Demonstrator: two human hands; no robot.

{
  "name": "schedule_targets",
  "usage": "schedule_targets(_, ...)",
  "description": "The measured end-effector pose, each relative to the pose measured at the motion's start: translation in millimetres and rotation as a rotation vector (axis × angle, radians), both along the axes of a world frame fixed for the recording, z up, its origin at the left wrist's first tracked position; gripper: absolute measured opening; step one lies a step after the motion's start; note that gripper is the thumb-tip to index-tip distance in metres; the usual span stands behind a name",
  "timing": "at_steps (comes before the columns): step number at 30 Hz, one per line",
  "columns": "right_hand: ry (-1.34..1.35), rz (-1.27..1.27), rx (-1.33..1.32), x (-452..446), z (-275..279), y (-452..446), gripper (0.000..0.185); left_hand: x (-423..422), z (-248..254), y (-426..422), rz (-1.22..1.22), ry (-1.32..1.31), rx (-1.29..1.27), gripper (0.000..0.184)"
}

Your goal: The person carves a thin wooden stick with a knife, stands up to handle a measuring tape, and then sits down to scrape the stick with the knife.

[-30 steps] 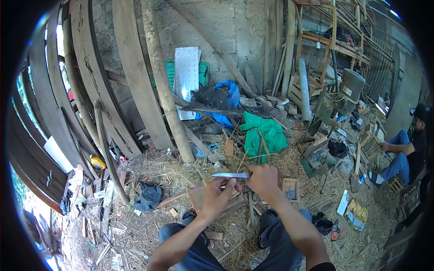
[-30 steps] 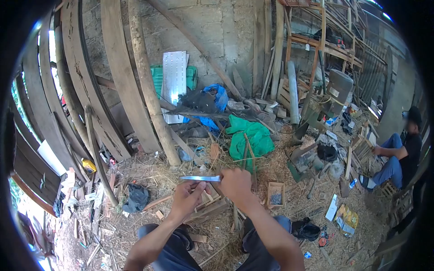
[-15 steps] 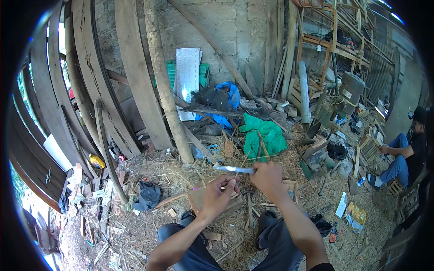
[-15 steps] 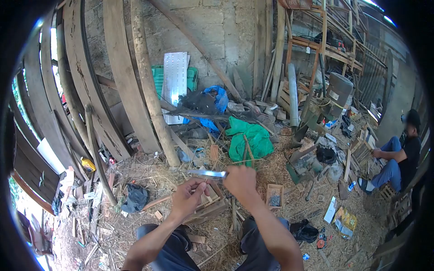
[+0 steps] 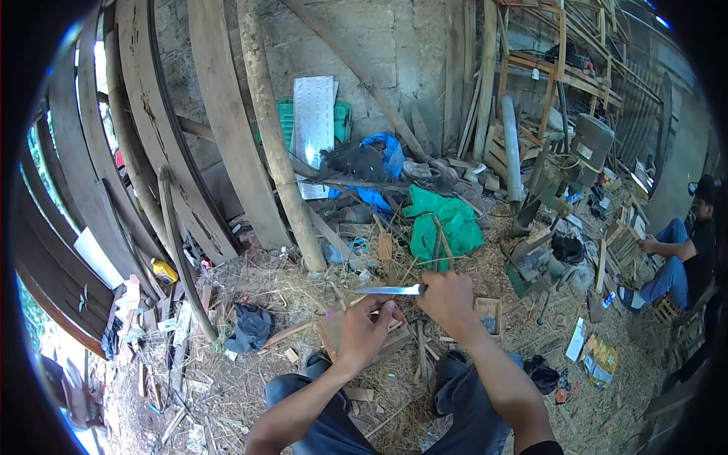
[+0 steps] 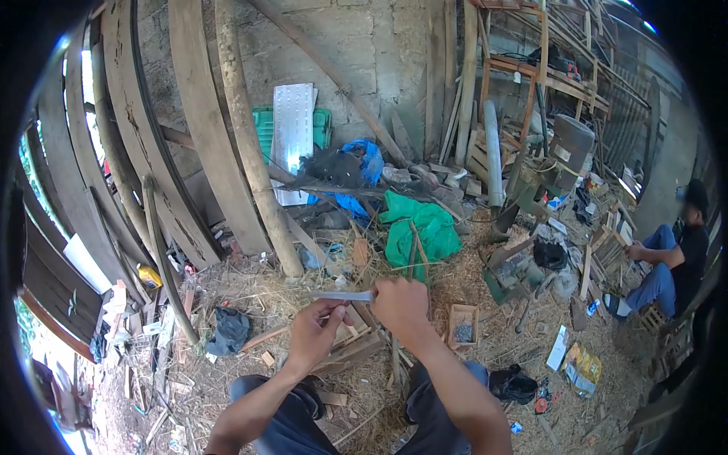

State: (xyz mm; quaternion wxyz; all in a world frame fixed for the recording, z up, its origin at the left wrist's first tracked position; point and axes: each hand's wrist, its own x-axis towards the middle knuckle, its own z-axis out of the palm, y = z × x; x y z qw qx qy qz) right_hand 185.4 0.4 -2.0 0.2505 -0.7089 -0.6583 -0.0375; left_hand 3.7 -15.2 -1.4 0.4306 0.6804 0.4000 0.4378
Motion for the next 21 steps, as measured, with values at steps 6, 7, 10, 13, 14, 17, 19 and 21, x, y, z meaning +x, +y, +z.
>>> schedule_targets(6,0.002,-0.37,0.041,67,-10,24,0.016,-6,4,-6,0.009,0.073,-0.045,0.016)
schedule_targets(7,0.03,-0.397,0.099,71,-9,24,0.016,-6,5,-6,0.055,0.134,-0.063,0.016)
schedule_targets(10,0.082,-0.086,0.001,29,6,-1,0.02,-4,-1,0,0.071,0.069,-0.003,0.015)
schedule_targets(13,-0.047,0.022,-0.056,-2,6,-7,0.02,1,2,-2,0.056,0.052,0.013,0.015)
schedule_targets(14,-0.04,0.023,-0.058,3,3,-2,0.02,1,3,-3,0.056,0.058,0.011,0.015)
schedule_targets(17,0.002,-0.25,-0.086,43,-8,20,0.018,-1,6,-8,0.029,0.016,-0.016,0.014)
schedule_targets(19,0.081,-0.332,0.009,62,7,18,0.023,-2,6,-10,0.011,0.026,-0.005,0.014)
schedule_targets(21,0.247,-0.25,-0.004,62,8,14,0.027,-4,5,-5,0.013,0.043,-0.012,0.014)
